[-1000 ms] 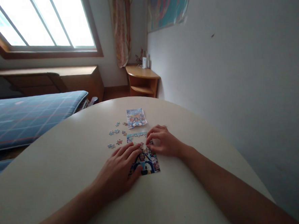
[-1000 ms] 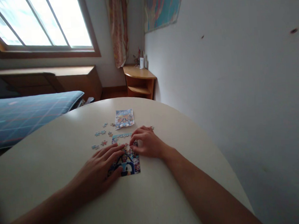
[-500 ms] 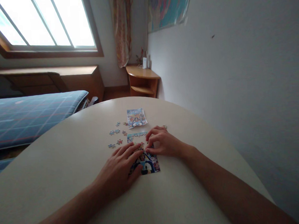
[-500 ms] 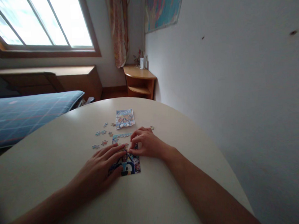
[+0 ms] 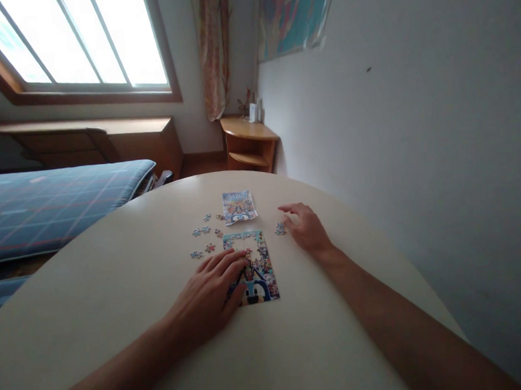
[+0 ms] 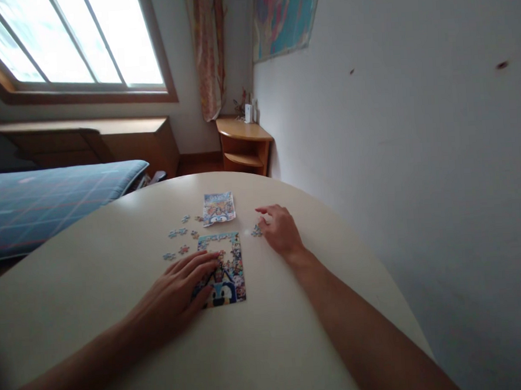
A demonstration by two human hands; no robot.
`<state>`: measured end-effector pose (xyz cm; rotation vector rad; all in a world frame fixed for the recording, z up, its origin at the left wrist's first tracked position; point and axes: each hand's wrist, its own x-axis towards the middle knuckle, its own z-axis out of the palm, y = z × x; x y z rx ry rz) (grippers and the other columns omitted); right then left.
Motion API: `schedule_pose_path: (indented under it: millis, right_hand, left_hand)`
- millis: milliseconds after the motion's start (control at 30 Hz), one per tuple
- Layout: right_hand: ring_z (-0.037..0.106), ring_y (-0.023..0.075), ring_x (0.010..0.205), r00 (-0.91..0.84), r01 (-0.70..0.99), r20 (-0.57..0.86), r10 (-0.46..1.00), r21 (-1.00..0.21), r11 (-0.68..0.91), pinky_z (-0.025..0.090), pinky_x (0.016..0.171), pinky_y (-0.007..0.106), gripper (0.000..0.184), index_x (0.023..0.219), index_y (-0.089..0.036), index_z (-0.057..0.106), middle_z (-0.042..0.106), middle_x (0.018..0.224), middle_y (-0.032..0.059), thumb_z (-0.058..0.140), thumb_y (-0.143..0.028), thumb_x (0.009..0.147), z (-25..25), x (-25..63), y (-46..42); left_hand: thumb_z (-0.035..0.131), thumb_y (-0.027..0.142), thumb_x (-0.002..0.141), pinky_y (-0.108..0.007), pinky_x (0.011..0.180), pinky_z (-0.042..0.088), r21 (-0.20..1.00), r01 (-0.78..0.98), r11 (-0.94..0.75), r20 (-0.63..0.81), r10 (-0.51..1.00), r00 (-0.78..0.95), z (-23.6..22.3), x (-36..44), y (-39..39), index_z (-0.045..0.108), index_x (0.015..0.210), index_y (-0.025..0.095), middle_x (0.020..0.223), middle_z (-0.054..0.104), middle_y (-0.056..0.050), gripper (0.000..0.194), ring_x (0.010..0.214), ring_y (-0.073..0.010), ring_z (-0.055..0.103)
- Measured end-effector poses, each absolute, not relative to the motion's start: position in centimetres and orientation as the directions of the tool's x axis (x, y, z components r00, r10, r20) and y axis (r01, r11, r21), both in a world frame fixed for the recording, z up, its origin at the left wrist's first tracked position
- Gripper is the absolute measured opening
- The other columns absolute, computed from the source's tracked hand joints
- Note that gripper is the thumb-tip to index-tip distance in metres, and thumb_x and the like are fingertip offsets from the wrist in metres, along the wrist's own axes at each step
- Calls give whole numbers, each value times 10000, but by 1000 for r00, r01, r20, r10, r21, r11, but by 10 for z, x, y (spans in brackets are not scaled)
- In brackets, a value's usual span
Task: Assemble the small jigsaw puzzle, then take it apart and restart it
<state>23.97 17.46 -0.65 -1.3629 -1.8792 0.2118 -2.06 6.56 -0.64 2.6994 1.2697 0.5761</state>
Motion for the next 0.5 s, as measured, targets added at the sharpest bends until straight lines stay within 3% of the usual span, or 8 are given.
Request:
schedule_pose_path:
  millis: [100, 267, 500]
  right_hand:
    - [603, 237, 1036, -94, 792, 410, 907, -521, 317, 434, 996, 410, 240, 1034, -191, 745, 705, 1089, 90, 588, -185, 852, -14, 245, 181]
    - [597, 242, 1021, -157, 809, 357, 921, -488, 328, 443, 982, 418, 202, 984, -207, 772, 708, 1064, 84, 622, -219, 850, -14, 242, 179]
    - [663, 199, 945, -257, 692, 249, 934, -626, 358, 503, 886, 339, 177, 972, -182, 767, 722, 1042, 85, 647, -234, 854, -1, 255, 182]
  left_hand:
    - [448, 281, 980, -511, 1122, 401, 283, 755, -591, 335, 799, 500, -7, -22, 67, 509, 1315, 228, 1406, 562, -71, 344, 1302, -259, 501]
    - [476, 296, 950, -523, 1031, 477, 283, 836, -469, 400, 851, 342, -7, -34, 79, 570, 1220, 234, 1350, 596, -78, 293, 1238, -288, 545]
    - [481, 363, 943, -548, 1079, 425, 228, 902, -367, 395, 881, 259, -10, -79, 120, 569, 1272, 237, 1440, 523, -80, 363, 1306, -318, 476]
